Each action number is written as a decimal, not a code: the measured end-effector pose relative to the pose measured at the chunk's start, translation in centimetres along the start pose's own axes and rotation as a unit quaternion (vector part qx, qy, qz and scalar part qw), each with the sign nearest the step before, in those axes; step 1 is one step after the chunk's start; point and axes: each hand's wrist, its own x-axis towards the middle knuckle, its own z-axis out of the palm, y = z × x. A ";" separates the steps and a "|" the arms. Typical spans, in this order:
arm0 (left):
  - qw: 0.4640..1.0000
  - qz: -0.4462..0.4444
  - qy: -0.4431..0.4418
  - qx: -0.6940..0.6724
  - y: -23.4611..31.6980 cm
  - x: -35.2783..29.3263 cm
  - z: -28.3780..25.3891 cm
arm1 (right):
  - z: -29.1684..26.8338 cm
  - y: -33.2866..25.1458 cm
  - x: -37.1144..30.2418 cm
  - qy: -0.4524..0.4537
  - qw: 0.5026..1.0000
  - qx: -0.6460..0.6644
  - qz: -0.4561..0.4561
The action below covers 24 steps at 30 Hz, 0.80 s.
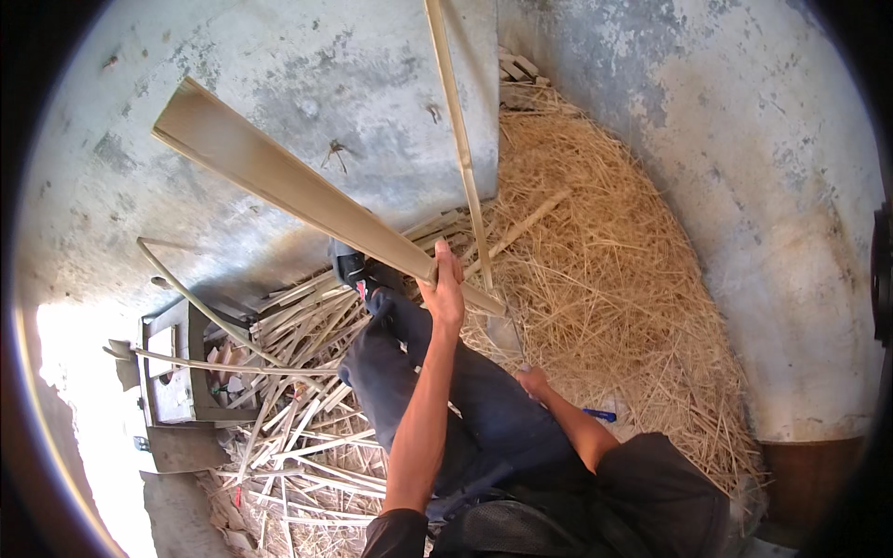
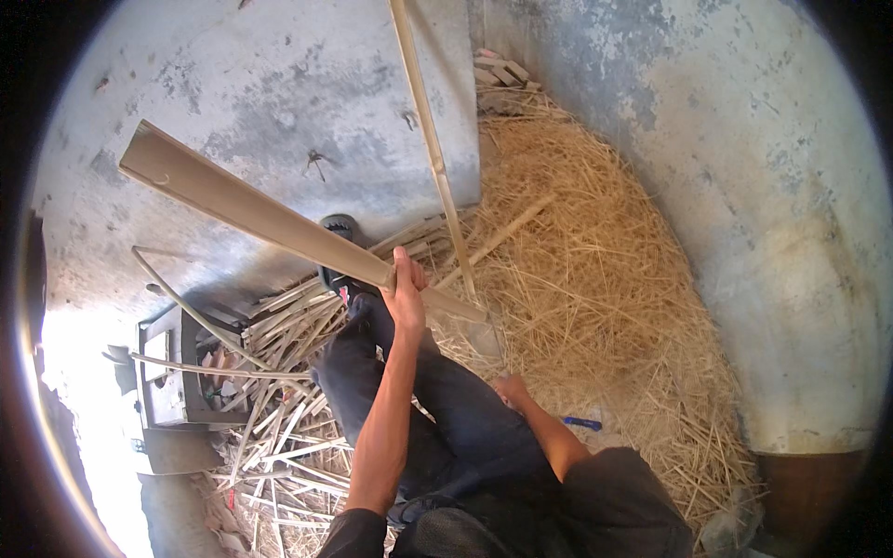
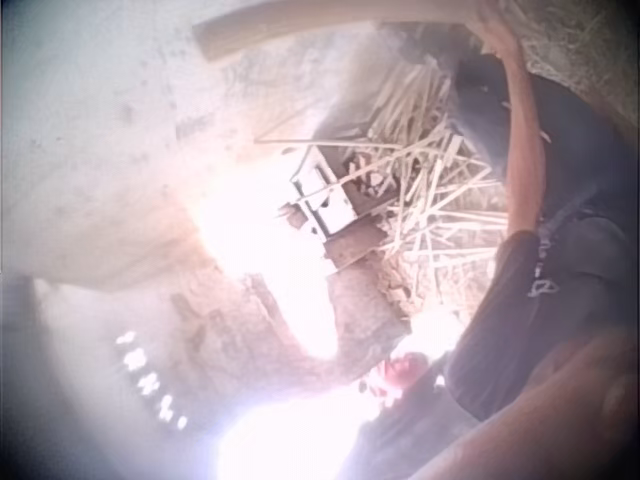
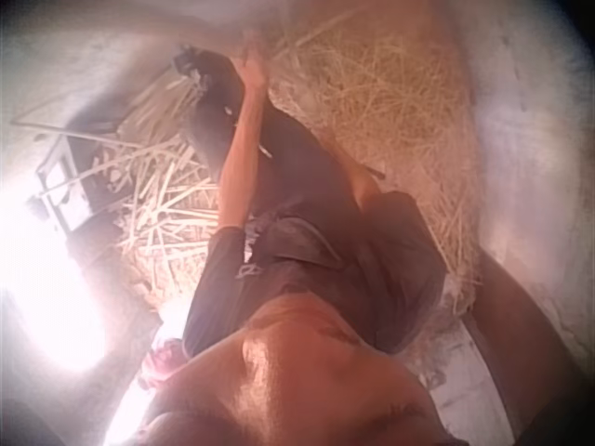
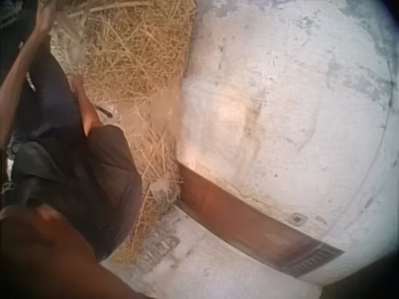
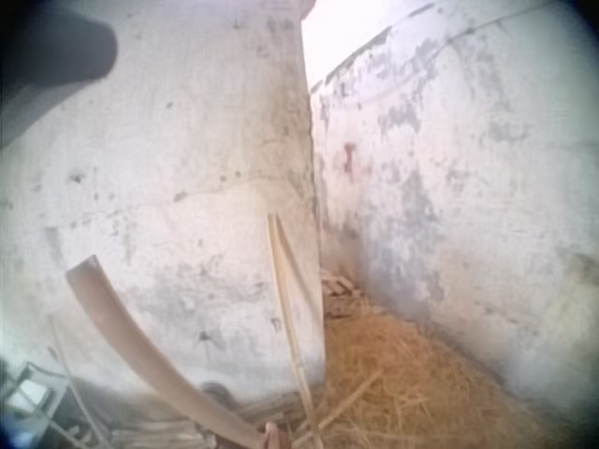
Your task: The person sits on a straw-covered floor and uses a curved knife to shave a long piece of bamboo. They repeatedly scrape the surface to remove thin strips, occasionally rotating the bamboo to work on different sides. The person also uses a blue utility knife to further refine the bamboo's surface.
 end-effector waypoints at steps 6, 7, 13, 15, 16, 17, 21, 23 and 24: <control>0.998 -0.042 0.011 -0.039 -2.3 -3.1 2.3 | -8.2 5.7 -2.1 0.000 0.990 0.139 0.008; 0.998 -0.043 0.008 -0.039 -2.2 -2.9 2.0 | -7.8 4.7 -2.6 -0.015 0.987 0.158 -0.005; 0.985 0.030 0.162 0.059 -1.6 -2.0 0.8 | -7.0 1.1 -4.9 0.001 0.994 0.066 -0.084; 0.980 0.039 0.179 0.073 -1.2 -1.7 0.9 | -6.4 2.1 -3.9 0.031 0.996 -0.002 -0.080; 0.984 0.031 0.160 0.067 -1.6 -1.5 2.0 | -6.7 5.4 -1.9 0.064 0.995 -0.037 -0.073; 0.987 0.026 0.144 0.067 -2.0 -1.5 2.6 | -6.8 7.3 -0.7 0.090 0.991 -0.072 -0.064; 0.990 0.031 0.124 0.051 -1.7 -1.7 0.2 | -4.9 1.4 -3.8 0.063 0.994 -0.049 -0.070; 0.993 0.034 0.105 0.038 -1.6 -1.7 0.2 | -4.9 0.3 -4.0 0.039 0.989 0.002 -0.143; 0.995 0.030 0.091 0.029 -1.6 -1.8 0.4 | -4.9 0.7 -3.7 0.049 0.992 0.005 -0.116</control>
